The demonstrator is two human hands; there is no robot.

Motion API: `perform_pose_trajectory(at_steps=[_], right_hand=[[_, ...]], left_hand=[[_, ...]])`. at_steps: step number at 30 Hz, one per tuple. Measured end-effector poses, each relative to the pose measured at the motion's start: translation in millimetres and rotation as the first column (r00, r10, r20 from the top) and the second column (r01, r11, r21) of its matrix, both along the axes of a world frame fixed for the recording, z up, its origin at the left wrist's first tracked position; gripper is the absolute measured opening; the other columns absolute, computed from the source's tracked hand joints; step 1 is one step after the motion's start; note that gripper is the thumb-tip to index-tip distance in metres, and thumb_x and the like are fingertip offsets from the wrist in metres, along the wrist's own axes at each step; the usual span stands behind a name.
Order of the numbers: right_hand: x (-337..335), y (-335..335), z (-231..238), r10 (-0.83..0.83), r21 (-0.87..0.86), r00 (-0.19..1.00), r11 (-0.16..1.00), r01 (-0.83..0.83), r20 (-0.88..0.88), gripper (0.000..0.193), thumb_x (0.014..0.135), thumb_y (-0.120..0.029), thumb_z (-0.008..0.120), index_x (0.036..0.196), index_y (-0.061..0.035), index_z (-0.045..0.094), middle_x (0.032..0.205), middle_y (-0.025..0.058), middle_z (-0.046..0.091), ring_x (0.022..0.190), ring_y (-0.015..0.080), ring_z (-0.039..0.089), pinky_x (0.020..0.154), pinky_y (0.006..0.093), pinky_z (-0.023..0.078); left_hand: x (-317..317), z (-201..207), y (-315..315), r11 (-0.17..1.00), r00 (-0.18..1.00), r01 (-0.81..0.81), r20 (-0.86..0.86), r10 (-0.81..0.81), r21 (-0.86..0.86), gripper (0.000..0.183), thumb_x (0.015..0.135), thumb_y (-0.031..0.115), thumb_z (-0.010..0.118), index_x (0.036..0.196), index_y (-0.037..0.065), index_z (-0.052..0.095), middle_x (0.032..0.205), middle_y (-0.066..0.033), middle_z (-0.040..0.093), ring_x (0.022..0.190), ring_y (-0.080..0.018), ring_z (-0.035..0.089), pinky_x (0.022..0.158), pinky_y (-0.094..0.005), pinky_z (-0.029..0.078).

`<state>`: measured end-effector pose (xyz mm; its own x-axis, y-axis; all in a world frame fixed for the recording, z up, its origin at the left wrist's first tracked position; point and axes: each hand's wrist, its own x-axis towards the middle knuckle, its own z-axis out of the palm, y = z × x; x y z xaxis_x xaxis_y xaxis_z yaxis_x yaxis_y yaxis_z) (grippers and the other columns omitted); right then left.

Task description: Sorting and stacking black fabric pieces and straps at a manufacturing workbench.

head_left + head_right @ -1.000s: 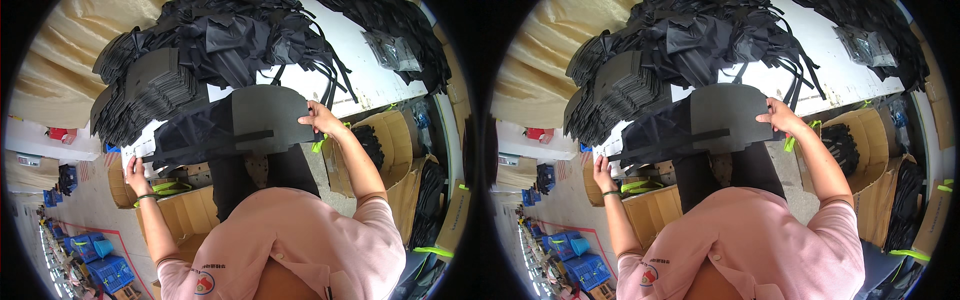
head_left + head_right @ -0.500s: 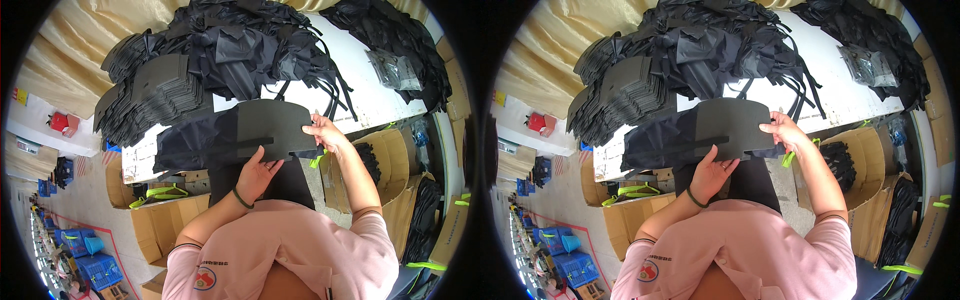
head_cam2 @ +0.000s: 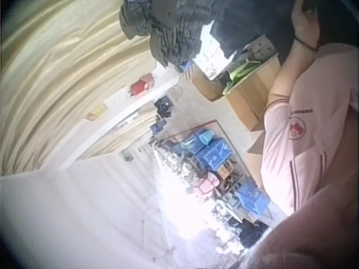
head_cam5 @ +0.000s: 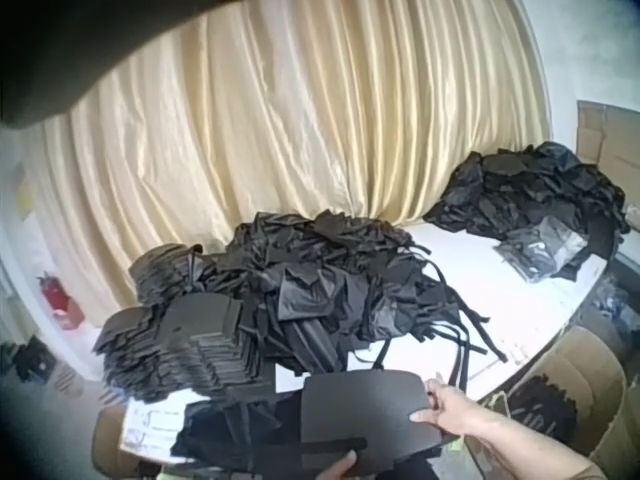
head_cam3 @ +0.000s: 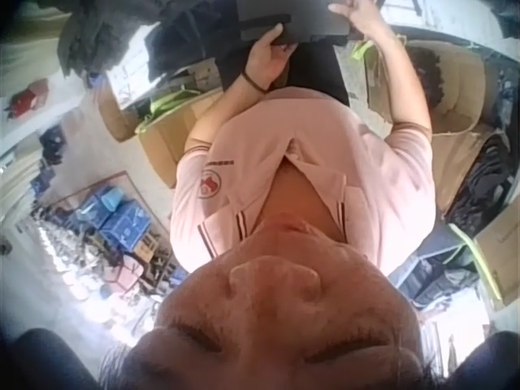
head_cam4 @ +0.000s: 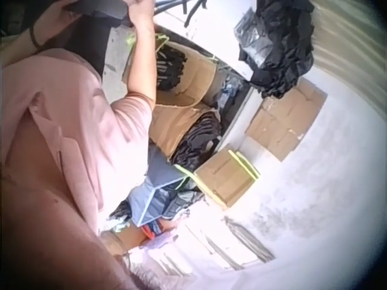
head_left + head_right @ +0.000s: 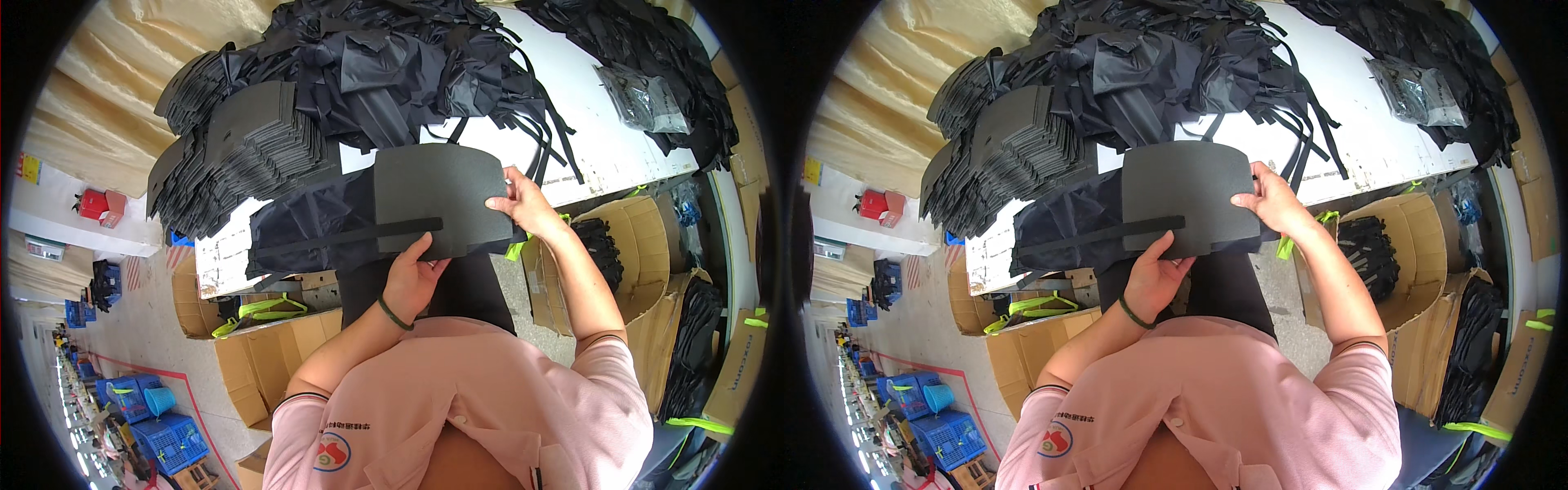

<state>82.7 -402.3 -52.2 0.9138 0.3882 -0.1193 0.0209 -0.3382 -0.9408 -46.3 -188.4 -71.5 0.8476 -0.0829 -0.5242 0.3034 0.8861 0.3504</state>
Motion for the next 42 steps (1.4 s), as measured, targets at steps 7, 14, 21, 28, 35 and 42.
perform_pose_trajectory(at_steps=[7,14,21,28,35,42], right_hand=[[10,-10,10,-0.007,-0.235,0.986,0.972,-0.032,-0.165,0.045,0.081,-0.017,0.076,0.117,-0.0062,0.052,0.069,-0.0005,0.055,0.058,0.0089,0.052,0.049,0.0246,0.042],[86,66,39,0.172,-0.395,0.776,0.912,0.107,0.607,0.031,0.079,-0.019,0.072,0.106,-0.0066,0.063,0.114,0.0156,0.061,0.1,0.032,0.061,0.083,0.0385,0.049],[224,183,37,-0.208,0.063,0.735,0.974,0.22,0.645,0.051,0.074,-0.016,0.074,0.121,-0.006,0.056,0.135,0.0186,0.049,0.124,0.0349,0.047,0.102,0.0377,0.04],[267,209,36,-0.191,-0.191,0.921,0.945,0.267,0.34,0.036,0.072,-0.019,0.077,0.102,-0.0046,0.066,0.107,0.0162,0.067,0.103,0.0315,0.062,0.087,0.0378,0.048],[157,180,129,0.139,-0.064,0.637,0.988,-0.139,0.758,0.02,0.077,-0.012,0.074,0.084,-0.002,0.059,0.088,0.0082,0.063,0.081,0.022,0.06,0.074,0.0304,0.047],[71,156,171,0.597,-0.153,0.499,0.724,-0.673,0.628,0.014,0.08,0.0,0.067,0.083,-0.0023,0.054,0.097,0.0083,0.065,0.091,0.0177,0.062,0.081,0.0292,0.048]], left_hand=[[-27,14,47,0.394,0.401,0.893,0.015,-0.916,0.215,0.043,0.091,0.033,0.063,0.124,0.007,0.055,0.118,-0.0087,0.063,0.114,-0.0265,0.058,0.099,-0.0401,0.043],[14,16,38,-0.498,0.543,-0.548,-0.167,-0.823,0.672,0.096,0.068,0.047,0.075,0.147,0.016,0.029,0.152,-0.0145,0.026,0.141,-0.0371,0.02,0.108,-0.0643,0.016],[16,5,26,-0.553,0.521,-0.535,-0.266,-0.811,0.639,0.096,0.068,0.048,0.075,0.147,0.018,0.03,0.151,-0.0141,0.027,0.14,-0.0351,0.023,0.107,-0.065,0.016],[16,1,32,-0.472,0.501,-0.53,-0.189,-0.845,0.705,0.097,0.07,0.047,0.075,0.149,0.019,0.026,0.153,-0.0139,0.024,0.143,-0.034,0.018,0.109,-0.0652,0.013],[58,58,110,-0.126,0.673,-0.611,0.428,-0.603,0.782,0.065,0.077,0.009,0.073,0.135,0.006,0.043,0.136,-0.0178,0.044,0.129,-0.0338,0.042,0.107,-0.0397,0.034],[127,145,163,-0.277,0.632,-0.71,0.412,-0.656,0.648,0.069,0.075,0.01,0.074,0.136,0.005,0.042,0.136,-0.0168,0.045,0.129,-0.0347,0.041,0.107,-0.0376,0.033]])
